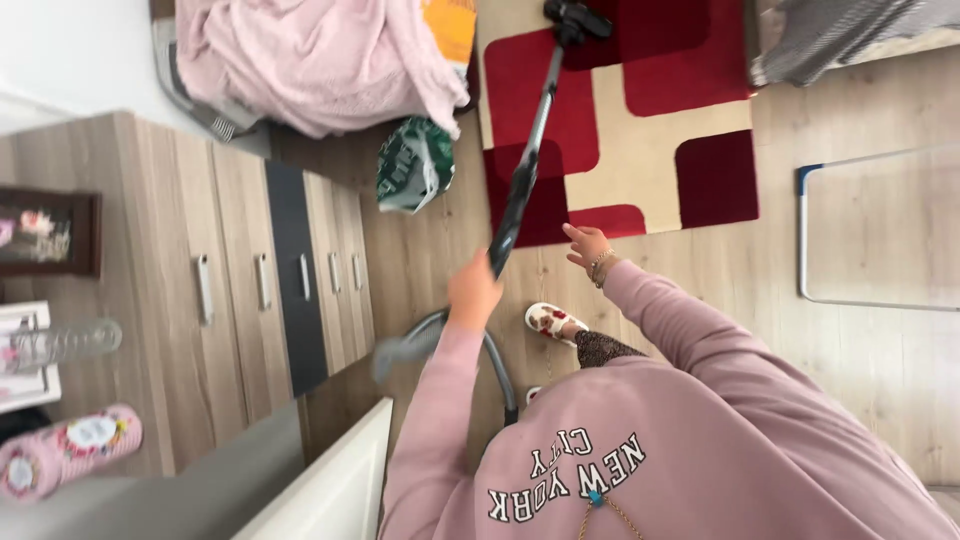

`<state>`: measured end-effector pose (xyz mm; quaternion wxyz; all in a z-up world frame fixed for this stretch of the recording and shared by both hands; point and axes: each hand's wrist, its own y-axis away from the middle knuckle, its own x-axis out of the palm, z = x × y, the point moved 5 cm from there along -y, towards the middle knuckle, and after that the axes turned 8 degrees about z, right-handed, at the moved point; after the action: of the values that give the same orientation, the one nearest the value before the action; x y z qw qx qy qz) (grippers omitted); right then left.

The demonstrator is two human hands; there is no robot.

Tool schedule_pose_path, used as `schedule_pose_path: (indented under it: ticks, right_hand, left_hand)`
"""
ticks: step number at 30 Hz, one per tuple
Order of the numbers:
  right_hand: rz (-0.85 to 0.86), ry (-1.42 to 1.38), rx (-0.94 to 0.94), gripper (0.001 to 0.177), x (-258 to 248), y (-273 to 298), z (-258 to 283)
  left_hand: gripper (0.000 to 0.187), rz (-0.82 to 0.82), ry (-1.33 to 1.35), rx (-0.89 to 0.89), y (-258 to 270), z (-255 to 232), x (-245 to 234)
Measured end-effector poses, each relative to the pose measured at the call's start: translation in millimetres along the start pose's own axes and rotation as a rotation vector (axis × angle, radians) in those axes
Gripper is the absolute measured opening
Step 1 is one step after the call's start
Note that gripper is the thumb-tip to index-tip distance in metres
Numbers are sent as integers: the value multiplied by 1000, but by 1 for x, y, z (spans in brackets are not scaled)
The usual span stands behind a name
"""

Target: Vacuuming the floors in various rooms of a home.

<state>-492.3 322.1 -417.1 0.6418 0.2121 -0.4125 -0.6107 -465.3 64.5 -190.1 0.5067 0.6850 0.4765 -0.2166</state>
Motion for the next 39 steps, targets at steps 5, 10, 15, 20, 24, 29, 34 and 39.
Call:
schedule_pose_path:
  ticks: [5, 10, 15, 20, 24, 29, 34, 39]
  right_hand:
    - [-95, -61, 47, 74, -20, 24, -19]
    - [-135, -118, 172, 80, 0, 40, -31]
    - [27, -64, 125, 86, 49, 30, -46]
    - [168, -85, 301, 73, 133, -29, -172]
    - [437, 50, 563, 27, 217, -10, -340]
    - [408, 318, 648, 29, 269, 152, -395]
    - [381, 399, 717, 36, 269, 170, -388]
    - [869, 1616, -189, 21, 228, 34, -396]
  left_hand:
    - [37, -34, -126, 197, -115, -38, 49]
    - [40, 109, 2, 32, -76, 16, 64]
    - [49, 110, 29, 22, 82, 80, 61]
    - [44, 256, 158, -295, 283, 130, 28]
    - [52, 244, 168, -456, 441, 157, 28]
    - [61, 313, 223, -617, 591, 214, 59]
    - [74, 307, 295, -734, 608, 209, 72]
    - [61, 75, 567, -553, 528, 179, 98]
